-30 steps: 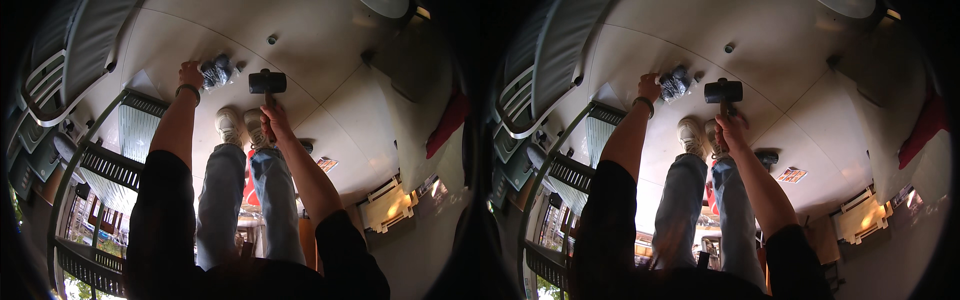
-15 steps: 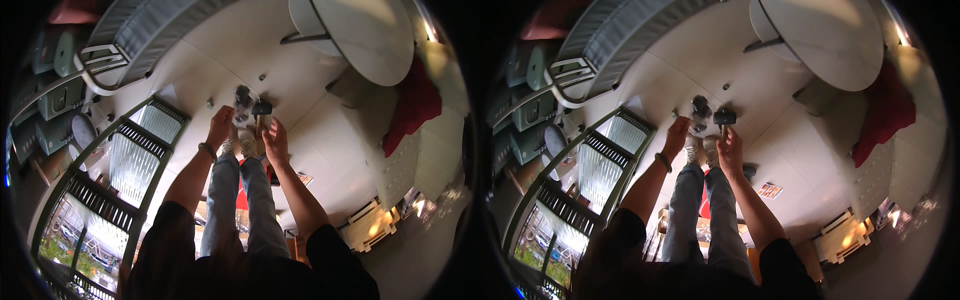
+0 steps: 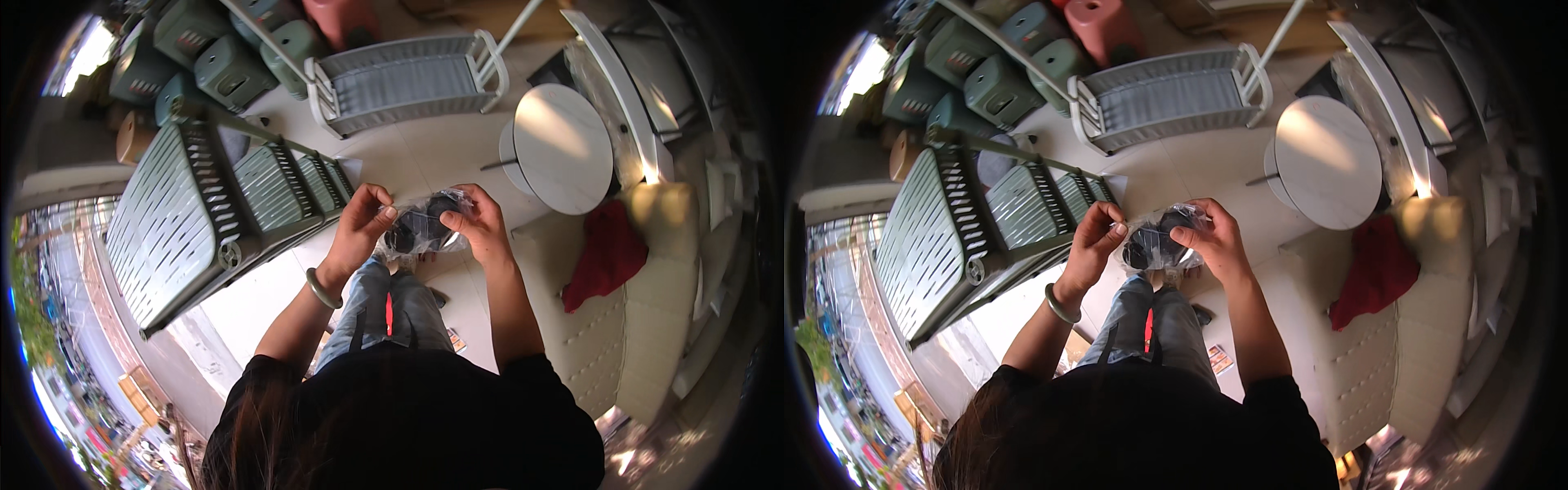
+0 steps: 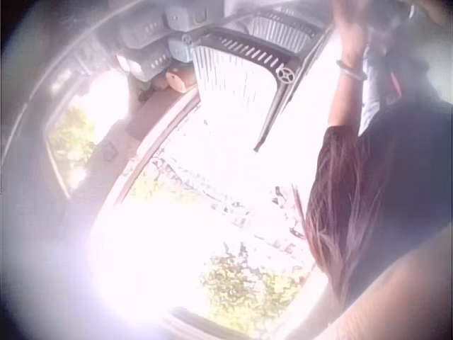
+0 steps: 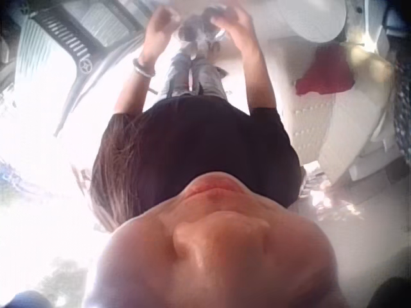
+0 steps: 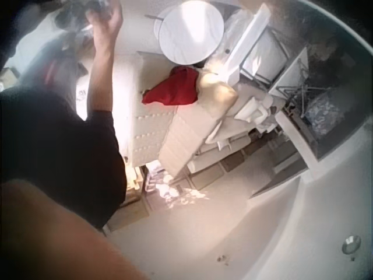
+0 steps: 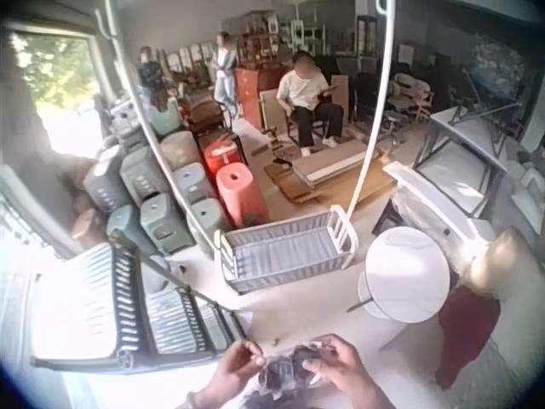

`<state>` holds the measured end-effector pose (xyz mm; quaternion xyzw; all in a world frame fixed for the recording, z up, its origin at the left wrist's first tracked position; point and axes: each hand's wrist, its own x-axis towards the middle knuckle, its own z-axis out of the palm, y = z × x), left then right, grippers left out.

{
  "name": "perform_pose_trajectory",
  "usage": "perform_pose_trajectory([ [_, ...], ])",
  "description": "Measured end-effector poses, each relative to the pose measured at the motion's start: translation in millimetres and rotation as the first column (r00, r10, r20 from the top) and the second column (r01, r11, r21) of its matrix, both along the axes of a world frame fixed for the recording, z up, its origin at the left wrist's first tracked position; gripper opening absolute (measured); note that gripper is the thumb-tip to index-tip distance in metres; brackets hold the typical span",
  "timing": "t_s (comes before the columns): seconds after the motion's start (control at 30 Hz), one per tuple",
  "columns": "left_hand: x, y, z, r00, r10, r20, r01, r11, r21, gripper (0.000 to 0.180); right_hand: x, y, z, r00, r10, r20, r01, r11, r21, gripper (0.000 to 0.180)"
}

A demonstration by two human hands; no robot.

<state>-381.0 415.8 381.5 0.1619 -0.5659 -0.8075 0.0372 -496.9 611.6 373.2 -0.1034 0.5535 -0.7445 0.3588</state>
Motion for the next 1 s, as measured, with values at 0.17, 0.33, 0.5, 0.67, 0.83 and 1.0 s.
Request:
perform_pose_trajectory([
  [0.17,60.3,-9.5,95.9,0.988,0.143,-0.055,-0.138,0.986,0.090,0.057,37.0,-47.9,95.9,0.997,0.073,-0.029,-0.078,0.976,-0.205,0.030],
  [0.33,125.1,-39.6,153.0,0.941,0.235,-0.245,-0.236,0.971,0.023,0.058,79.4,-98.5,173.5,0.896,0.225,-0.383,-0.322,0.923,-0.210,0.024],
  [0.5,200.8,-89.9,178.4,0.851,0.339,-0.401,-0.461,0.847,-0.264,0.037,144.7,-173.5,204.5,0.837,0.213,-0.504,-0.365,0.904,-0.224,0.016],
  [0.67,277.0,-154.9,179.4,0.674,0.525,-0.519,-0.659,0.746,-0.101,0.018,219.3,-267.8,194.7,0.934,0.259,-0.245,-0.337,0.865,-0.372,0.007],
  [0.83,328.9,-208.4,163.8,0.675,0.558,-0.484,-0.668,0.740,-0.080,0.013,272.8,-317.3,194.9,0.857,0.242,-0.456,-0.362,0.911,-0.199,0.015],
  [1.0,337.6,-240.4,155.9,0.679,0.508,-0.530,-0.660,0.739,-0.137,0.011,294.5,-351.0,215.9,0.125,0.097,-0.987,-0.291,0.955,0.057,0.026],
])
